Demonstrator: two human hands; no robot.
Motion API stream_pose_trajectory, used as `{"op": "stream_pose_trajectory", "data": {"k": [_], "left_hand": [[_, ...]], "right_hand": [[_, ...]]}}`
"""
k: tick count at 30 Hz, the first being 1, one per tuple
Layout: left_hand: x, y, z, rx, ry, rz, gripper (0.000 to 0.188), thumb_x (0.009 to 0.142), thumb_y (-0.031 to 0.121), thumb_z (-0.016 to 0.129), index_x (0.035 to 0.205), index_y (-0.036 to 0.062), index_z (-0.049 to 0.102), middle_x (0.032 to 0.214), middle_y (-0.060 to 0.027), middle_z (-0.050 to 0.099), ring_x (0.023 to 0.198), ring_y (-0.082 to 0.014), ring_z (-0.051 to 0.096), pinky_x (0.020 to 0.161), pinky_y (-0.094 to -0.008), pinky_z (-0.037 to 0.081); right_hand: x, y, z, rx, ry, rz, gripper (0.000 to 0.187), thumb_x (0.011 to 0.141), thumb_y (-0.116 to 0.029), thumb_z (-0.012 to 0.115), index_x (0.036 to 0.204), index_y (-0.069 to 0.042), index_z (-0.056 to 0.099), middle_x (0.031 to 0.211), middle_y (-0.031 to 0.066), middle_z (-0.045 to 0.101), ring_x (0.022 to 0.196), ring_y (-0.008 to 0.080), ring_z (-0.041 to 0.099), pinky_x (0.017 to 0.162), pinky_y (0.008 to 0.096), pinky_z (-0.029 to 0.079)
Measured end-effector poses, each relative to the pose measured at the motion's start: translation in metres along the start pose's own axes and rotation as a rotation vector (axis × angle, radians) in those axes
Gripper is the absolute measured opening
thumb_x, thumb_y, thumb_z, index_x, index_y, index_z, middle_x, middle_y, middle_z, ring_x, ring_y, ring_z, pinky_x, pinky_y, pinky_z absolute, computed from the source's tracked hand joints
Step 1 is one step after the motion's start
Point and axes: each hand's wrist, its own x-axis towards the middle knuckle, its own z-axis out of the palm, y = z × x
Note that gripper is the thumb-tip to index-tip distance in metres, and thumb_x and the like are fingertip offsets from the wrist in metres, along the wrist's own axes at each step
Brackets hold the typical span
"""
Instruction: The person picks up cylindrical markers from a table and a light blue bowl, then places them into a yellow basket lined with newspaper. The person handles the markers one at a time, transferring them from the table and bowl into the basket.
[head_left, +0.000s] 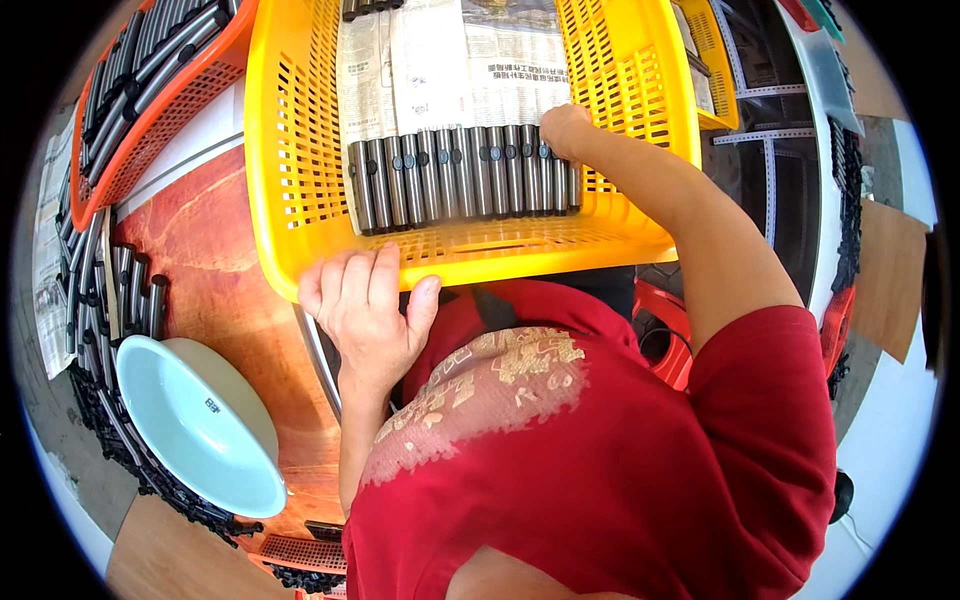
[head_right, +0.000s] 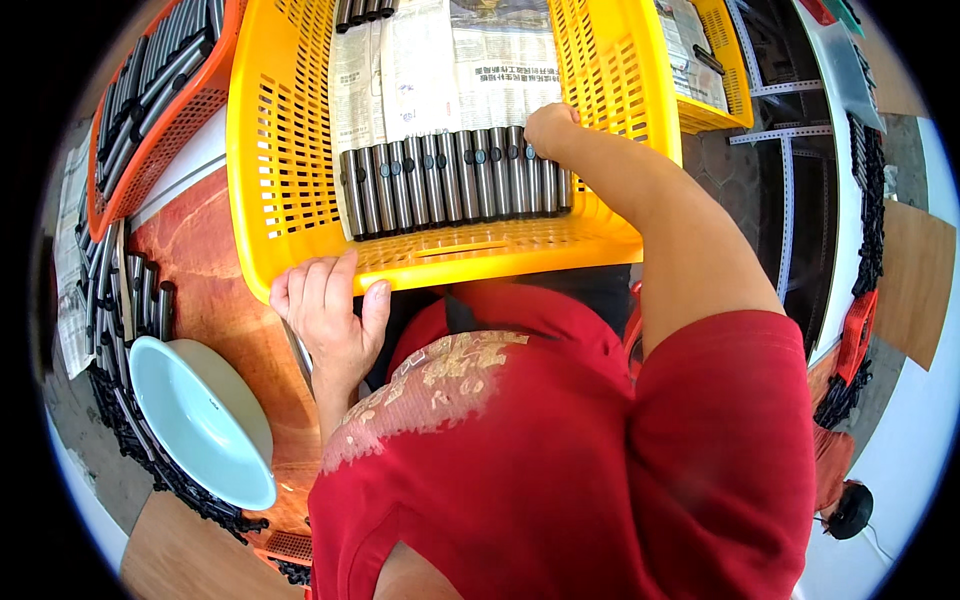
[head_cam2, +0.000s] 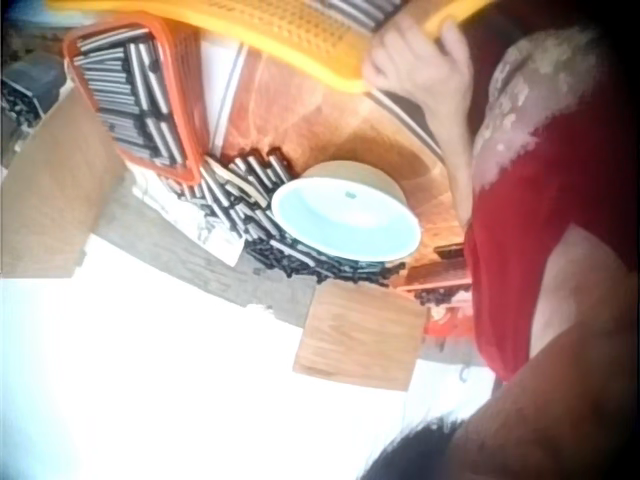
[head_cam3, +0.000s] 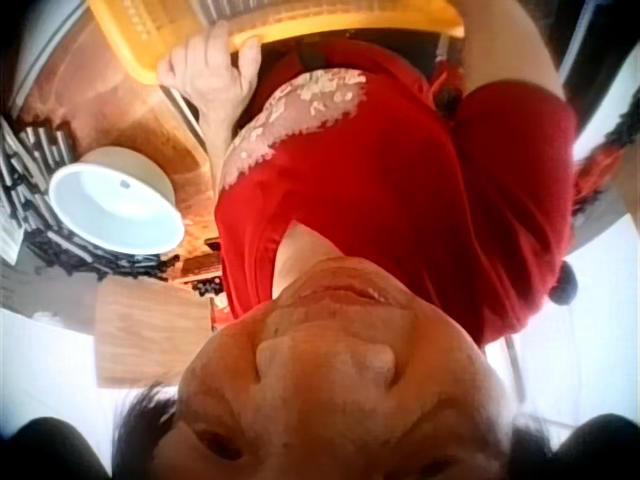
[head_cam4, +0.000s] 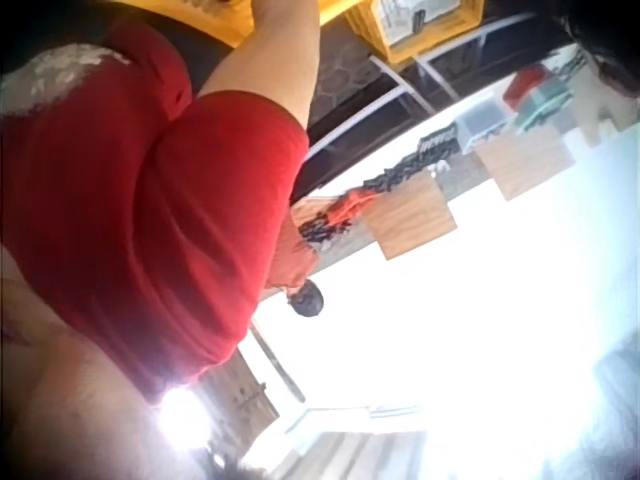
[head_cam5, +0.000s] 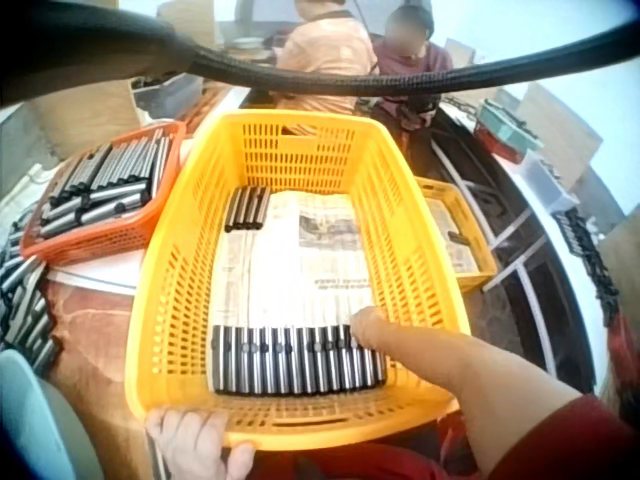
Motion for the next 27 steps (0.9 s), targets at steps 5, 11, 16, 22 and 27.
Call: {"op": "stream_pose_trajectory", "data": {"k": [5, 11, 16, 22, 27], "left_hand": [[0.001, -0.002, 0.0, -0.025, 0.009, 0.008, 0.041, 0.077, 0.04, 0.062, 0.091, 0.0021, 0.062, 0.081, -0.0095, 0.054, 0.083, -0.0263, 0.052, 0.083, -0.042, 0.032], [0.002, 0.001, -0.006, -0.061, 0.012, -0.023, 0.036, 0.076, 0.034, 0.063, 0.093, 0.0025, 0.061, 0.083, -0.0098, 0.056, 0.081, -0.0271, 0.052, 0.082, -0.0409, 0.032], [0.001, 0.001, -0.008, -0.1, 0.042, -0.023, 0.036, 0.076, 0.033, 0.064, 0.093, 0.0013, 0.061, 0.082, -0.0099, 0.056, 0.081, -0.027, 0.052, 0.082, -0.0407, 0.033], [-0.002, 0.003, -0.015, -0.136, 0.006, -0.044, 0.037, 0.075, 0.03, 0.066, 0.097, 0.0003, 0.06, 0.088, -0.0105, 0.058, 0.084, -0.0269, 0.053, 0.082, -0.041, 0.034], [-0.012, -0.001, -0.043, -0.243, 0.1, -0.05, 0.048, 0.072, 0.023, 0.07, 0.112, 0.0019, 0.053, 0.116, -0.0187, 0.048, 0.105, -0.0348, 0.049, 0.089, -0.0456, 0.037]], "right_hand": [[-0.006, -0.026, -0.025, -0.175, -0.03, -0.13, 0.022, 0.073, -0.009, 0.067, 0.095, -0.007, 0.07, 0.093, 0.0085, 0.067, 0.081, 0.0256, 0.065, 0.059, 0.0392, 0.052], [-0.007, -0.064, -0.007, 0.434, -0.214, -0.414, 0.013, 0.074, 0.002, 0.051, 0.072, 0.009, 0.062, 0.068, 0.0163, 0.063, 0.054, 0.0228, 0.062, 0.047, 0.0344, 0.051], [-0.005, -0.065, -0.011, 0.249, -0.208, -0.494, 0.013, 0.071, 0.004, 0.052, 0.069, 0.009, 0.063, 0.064, 0.015, 0.063, 0.053, 0.0219, 0.061, 0.046, 0.0342, 0.05], [0.003, -0.071, 0.004, 0.311, -0.243, -0.506, 0.013, 0.071, -0.001, 0.052, 0.071, 0.005, 0.064, 0.066, 0.013, 0.065, 0.053, 0.0207, 0.062, 0.045, 0.0343, 0.049], [0.072, -0.073, 0.049, 0.095, -0.122, -0.714, 0.021, 0.071, -0.02, 0.056, 0.076, -0.004, 0.069, 0.067, 0.0118, 0.066, 0.059, 0.0228, 0.064, 0.051, 0.0359, 0.05]]}}
